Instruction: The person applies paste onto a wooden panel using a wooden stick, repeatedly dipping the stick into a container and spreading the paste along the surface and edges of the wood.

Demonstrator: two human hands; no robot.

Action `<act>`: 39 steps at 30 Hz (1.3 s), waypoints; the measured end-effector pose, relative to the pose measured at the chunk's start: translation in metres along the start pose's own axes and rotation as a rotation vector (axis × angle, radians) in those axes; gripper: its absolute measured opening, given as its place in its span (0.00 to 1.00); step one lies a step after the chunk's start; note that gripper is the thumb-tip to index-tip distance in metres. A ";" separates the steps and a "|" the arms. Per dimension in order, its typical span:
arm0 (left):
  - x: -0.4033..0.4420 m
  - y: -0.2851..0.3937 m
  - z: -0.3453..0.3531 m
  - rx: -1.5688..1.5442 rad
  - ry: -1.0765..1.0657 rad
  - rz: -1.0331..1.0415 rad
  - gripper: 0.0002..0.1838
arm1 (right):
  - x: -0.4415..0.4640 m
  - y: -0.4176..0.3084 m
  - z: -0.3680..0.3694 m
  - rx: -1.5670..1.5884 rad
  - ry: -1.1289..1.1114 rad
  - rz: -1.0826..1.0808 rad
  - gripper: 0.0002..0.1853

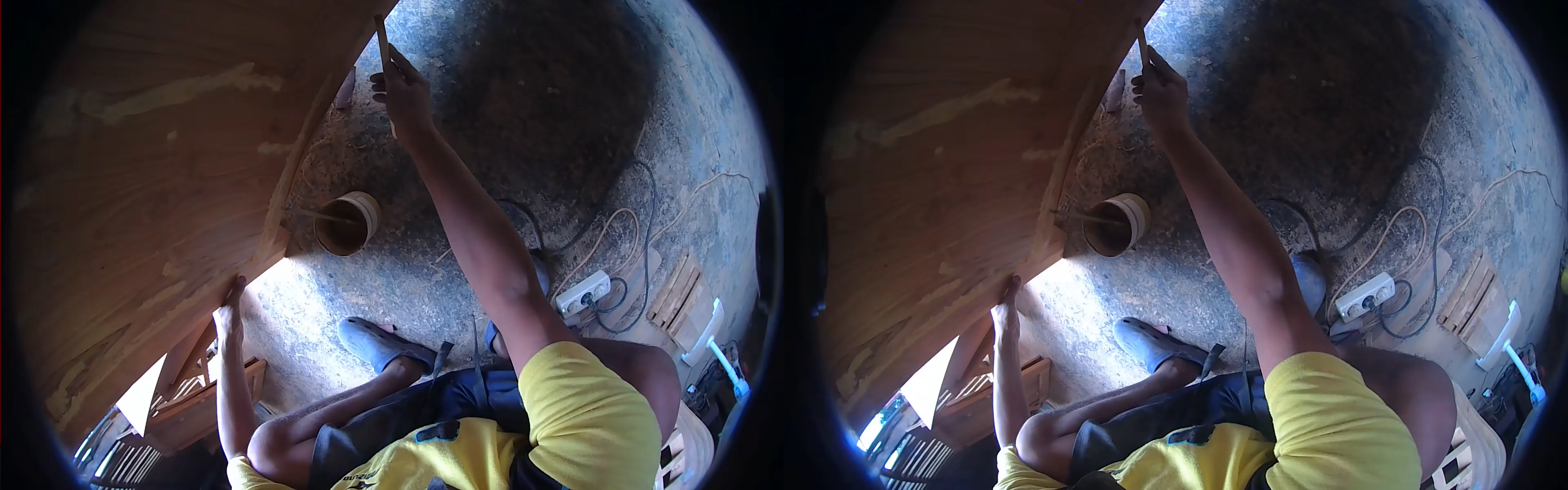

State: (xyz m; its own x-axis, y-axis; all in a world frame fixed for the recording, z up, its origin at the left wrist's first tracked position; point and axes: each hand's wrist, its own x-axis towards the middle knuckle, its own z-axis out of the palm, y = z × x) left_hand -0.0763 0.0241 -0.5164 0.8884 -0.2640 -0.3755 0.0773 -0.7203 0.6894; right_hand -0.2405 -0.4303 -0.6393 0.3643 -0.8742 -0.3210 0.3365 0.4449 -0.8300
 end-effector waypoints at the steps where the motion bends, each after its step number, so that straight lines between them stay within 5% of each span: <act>1: 0.000 0.001 0.001 -0.006 0.012 0.010 0.36 | 0.004 -0.001 0.001 -0.004 0.002 0.000 0.21; 7: 0.003 -0.008 -0.004 0.027 0.031 0.017 0.36 | 0.030 0.015 0.011 0.004 0.054 -0.092 0.22; 9: 0.004 -0.010 -0.006 0.036 0.022 0.010 0.36 | 0.029 0.025 0.016 -0.213 0.020 -0.300 0.23; 14: 0.006 -0.011 -0.004 0.030 0.027 -0.001 0.36 | 0.006 0.013 -0.009 -0.582 0.030 -0.274 0.22; 19: 0.001 -0.003 -0.003 0.071 -0.005 -0.004 0.36 | 0.039 -0.012 -0.020 -0.462 0.123 -0.360 0.20; 25: 0.001 -0.003 -0.002 0.042 0.000 0.031 0.37 | 0.029 -0.030 -0.006 -0.479 0.036 -0.127 0.20; 34: 0.001 0.001 -0.001 0.051 0.001 0.000 0.37 | -0.015 -0.001 0.014 -0.329 -0.050 -0.081 0.23; 39: 0.003 -0.002 0.002 0.017 -0.005 0.015 0.37 | -0.026 0.018 0.021 -0.374 -0.055 -0.261 0.25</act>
State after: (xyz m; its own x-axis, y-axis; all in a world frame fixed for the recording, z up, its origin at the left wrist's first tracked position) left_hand -0.0748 0.0233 -0.5199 0.8873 -0.2777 -0.3681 0.0565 -0.7268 0.6845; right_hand -0.2251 -0.3954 -0.6366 0.3578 -0.9317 -0.0626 0.0902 0.1012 -0.9908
